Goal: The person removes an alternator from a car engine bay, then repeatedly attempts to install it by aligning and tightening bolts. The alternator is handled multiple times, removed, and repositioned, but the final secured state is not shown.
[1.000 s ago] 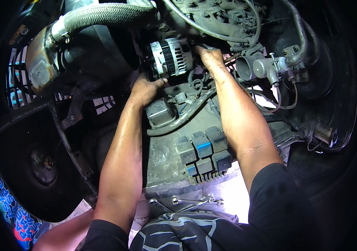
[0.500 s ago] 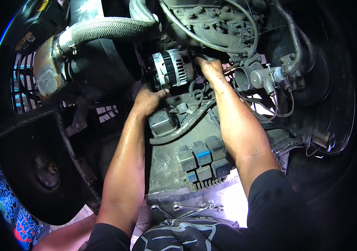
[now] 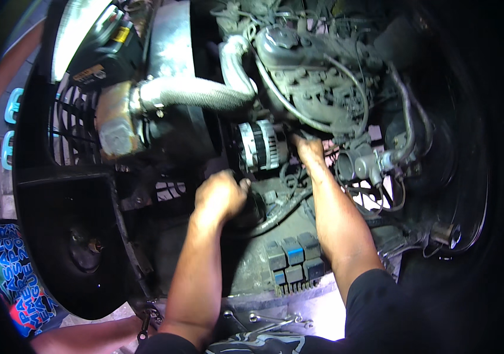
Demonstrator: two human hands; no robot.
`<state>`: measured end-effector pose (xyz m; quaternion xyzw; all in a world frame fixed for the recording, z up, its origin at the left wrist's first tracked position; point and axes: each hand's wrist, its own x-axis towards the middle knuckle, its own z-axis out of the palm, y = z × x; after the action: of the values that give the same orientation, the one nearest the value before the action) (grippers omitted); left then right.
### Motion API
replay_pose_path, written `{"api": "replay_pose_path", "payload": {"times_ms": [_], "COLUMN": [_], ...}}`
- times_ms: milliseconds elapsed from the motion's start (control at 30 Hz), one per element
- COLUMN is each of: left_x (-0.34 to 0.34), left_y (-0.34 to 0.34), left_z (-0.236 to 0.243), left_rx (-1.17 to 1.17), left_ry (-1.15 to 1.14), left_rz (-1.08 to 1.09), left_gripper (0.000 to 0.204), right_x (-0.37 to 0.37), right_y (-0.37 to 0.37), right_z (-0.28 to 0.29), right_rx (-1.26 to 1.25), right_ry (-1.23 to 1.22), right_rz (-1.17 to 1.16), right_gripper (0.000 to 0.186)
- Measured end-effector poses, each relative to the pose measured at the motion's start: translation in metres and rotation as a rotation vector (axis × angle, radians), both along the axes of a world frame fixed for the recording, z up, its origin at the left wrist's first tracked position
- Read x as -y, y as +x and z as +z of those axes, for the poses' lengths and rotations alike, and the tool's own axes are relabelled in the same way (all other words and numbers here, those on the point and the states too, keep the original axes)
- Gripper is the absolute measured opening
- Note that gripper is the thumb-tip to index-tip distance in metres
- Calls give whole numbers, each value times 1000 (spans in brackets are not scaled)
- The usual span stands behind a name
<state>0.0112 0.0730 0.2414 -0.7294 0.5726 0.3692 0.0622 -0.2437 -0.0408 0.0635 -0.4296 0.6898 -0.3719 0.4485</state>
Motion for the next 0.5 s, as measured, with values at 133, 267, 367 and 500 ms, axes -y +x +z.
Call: {"api": "replay_pose_path", "payload": {"times_ms": [133,267,367,500], "left_x": [-18,-18,-20,-22], "left_y": [-27,-33,-32,-34], "left_z": [33,34,34,37], "left_rx": [-98,-131,-193,-220], "left_ry": [-72,-20,0,-10], "left_rz": [-112,-206,-255,-281], "left_gripper": [54,60,60,56], "right_x": [0,0,3,-3], "right_y": [3,2,1,3], "right_z": [-3,-1,10,27], "right_rx": [36,59,-174,-88], "right_ry": [-49,-127,88,133], "right_rz": [18,53,178,47], "right_gripper": [45,44,36,39]}}
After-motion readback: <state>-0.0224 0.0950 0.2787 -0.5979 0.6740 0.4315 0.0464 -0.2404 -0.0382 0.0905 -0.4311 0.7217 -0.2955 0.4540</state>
